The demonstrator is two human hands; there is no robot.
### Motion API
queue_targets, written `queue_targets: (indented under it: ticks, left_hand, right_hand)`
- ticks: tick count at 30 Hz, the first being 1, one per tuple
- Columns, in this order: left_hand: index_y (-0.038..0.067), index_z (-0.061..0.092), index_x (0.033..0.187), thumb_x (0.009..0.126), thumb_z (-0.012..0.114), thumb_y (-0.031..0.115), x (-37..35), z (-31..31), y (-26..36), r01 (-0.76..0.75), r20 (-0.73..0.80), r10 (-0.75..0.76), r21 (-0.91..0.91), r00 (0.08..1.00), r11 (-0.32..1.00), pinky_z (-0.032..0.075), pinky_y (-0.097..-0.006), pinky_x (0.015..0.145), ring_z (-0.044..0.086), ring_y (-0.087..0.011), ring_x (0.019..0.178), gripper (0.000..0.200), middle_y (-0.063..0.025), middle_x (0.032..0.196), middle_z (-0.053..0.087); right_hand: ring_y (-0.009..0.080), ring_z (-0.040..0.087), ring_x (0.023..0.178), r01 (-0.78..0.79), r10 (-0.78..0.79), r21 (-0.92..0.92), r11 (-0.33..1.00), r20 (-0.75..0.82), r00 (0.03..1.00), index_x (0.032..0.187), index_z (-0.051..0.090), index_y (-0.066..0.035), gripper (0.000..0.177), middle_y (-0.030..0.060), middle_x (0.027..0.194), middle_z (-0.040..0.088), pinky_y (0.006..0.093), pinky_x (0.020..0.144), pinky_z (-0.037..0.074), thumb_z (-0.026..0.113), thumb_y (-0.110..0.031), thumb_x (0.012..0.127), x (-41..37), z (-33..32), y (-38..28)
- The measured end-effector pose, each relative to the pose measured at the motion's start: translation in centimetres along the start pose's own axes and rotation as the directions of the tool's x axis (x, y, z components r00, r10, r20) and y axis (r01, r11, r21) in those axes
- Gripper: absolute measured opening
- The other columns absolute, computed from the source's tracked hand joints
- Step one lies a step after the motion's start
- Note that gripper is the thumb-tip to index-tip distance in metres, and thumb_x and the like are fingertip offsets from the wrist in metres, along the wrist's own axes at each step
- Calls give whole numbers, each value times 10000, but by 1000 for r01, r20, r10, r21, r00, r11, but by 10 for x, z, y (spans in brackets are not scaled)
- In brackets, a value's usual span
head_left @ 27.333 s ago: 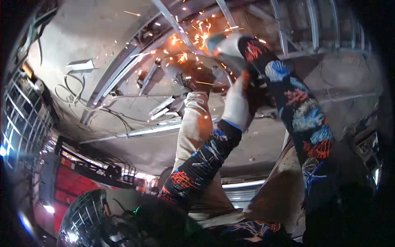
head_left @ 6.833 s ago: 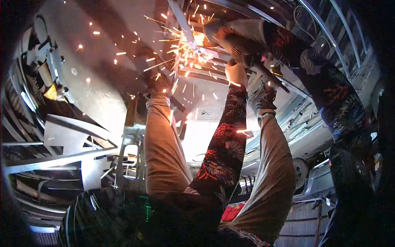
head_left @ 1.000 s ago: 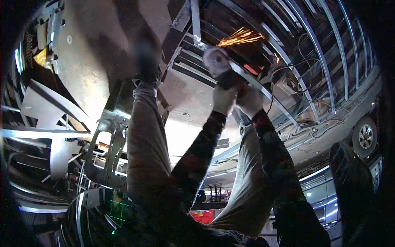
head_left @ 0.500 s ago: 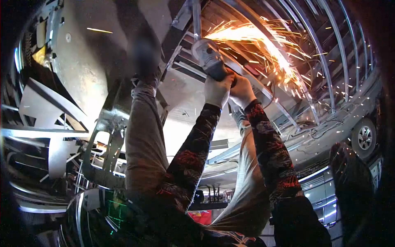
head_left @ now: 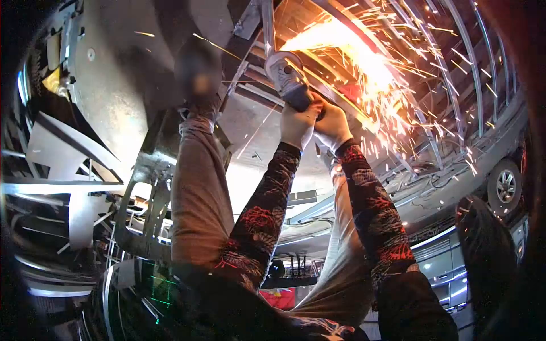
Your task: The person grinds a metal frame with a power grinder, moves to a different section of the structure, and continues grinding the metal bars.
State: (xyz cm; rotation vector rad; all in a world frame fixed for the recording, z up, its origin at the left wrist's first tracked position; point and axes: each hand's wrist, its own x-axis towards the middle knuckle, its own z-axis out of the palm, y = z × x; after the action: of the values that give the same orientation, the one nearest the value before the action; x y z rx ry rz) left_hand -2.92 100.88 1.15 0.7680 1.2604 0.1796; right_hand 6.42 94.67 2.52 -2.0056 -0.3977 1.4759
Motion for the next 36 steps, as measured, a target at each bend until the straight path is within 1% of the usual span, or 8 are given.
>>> queue_targets:
  ticks: [3, 21, 23, 24, 26, 29, 32, 36]
  left_hand:
    - [-28, 673, 1003, 847, 696, 51, -3, -3, 6, -39, 12, 37, 172, 999, 984, 525, -269, 735, 660, -127, 805, 176, -69, 907, 705]
    - [14, 654, 1038, 795, 771, 163, -6, -7, -32, -32, -18, 34, 97, 999, 995, 533, -315, 710, 690, -177, 821, 309, -104, 902, 716]
    - [14, 654, 1025, 786, 779, 147, -5, -10, -56, -180, -55, 202, 271, 978, 946, 531, -311, 714, 682, -168, 807, 300, -98, 922, 713]
    - [6, 650, 1019, 775, 788, 139, -9, -7, -40, -90, -58, 95, 78, 994, 993, 531, -310, 718, 679, -171, 809, 310, -88, 943, 710]
    - [3, 650, 1007, 773, 785, 131, 0, -10, -18, -72, -79, 83, 135, 993, 988, 531, -310, 713, 679, -172, 802, 299, -81, 928, 712]
    - [-6, 662, 888, 761, 760, 88, 14, -13, 4, -202, -38, 205, 77, 978, 976, 533, -309, 699, 686, -191, 765, 185, -80, 847, 714]
    - [31, 693, 841, 771, 742, 120, 5, -7, 0, -320, -29, 346, 315, 938, 893, 533, -312, 688, 693, -195, 750, 123, -87, 819, 718]
    - [52, 703, 834, 778, 722, 154, -21, 11, -2, -142, -8, 148, 220, 989, 965, 533, -339, 665, 698, -203, 717, 117, -90, 777, 712]
  right_hand:
    - [150, 697, 892, 22, -23, 55, 998, 10, 1000, 1295, 580, -51, 588, 119, 984, 722, 273, 843, 513, 739, -250, 766, 2, 1, 4]
    - [107, 677, 893, 28, -29, 53, 998, 30, 999, 1332, 560, -47, 579, 91, 998, 718, 257, 848, 513, 695, -228, 799, -9, 7, 18]
    - [66, 639, 962, 60, -58, -29, 998, 45, 997, 1340, 546, -19, 595, 58, 1098, 713, 253, 859, 498, 740, -201, 808, -11, 5, 24]
    - [66, 639, 962, 61, -60, -28, 998, 39, 997, 1340, 546, -19, 595, 58, 1098, 713, 253, 859, 498, 740, -201, 808, -6, 8, 29]
    - [49, 613, 833, 88, -90, 22, 996, 62, 994, 1324, 545, 14, 540, 25, 921, 689, 221, 815, 494, 664, -165, 829, 7, 14, 39]
    - [51, 608, 845, 76, -124, 286, 955, 151, 981, 1283, 568, 40, 476, 5, 970, 682, 219, 818, 489, 670, -111, 843, 22, 16, 9]
    - [54, 616, 878, 78, -87, 86, 993, 105, 991, 1279, 574, 27, 526, 31, 979, 703, 235, 826, 497, 730, -159, 812, 7, 7, 8]
    - [123, 670, 889, -26, 30, -83, 996, 42, 999, 1313, 570, -45, 547, 101, 986, 715, 271, 847, 506, 706, -256, 827, -21, -9, 18]
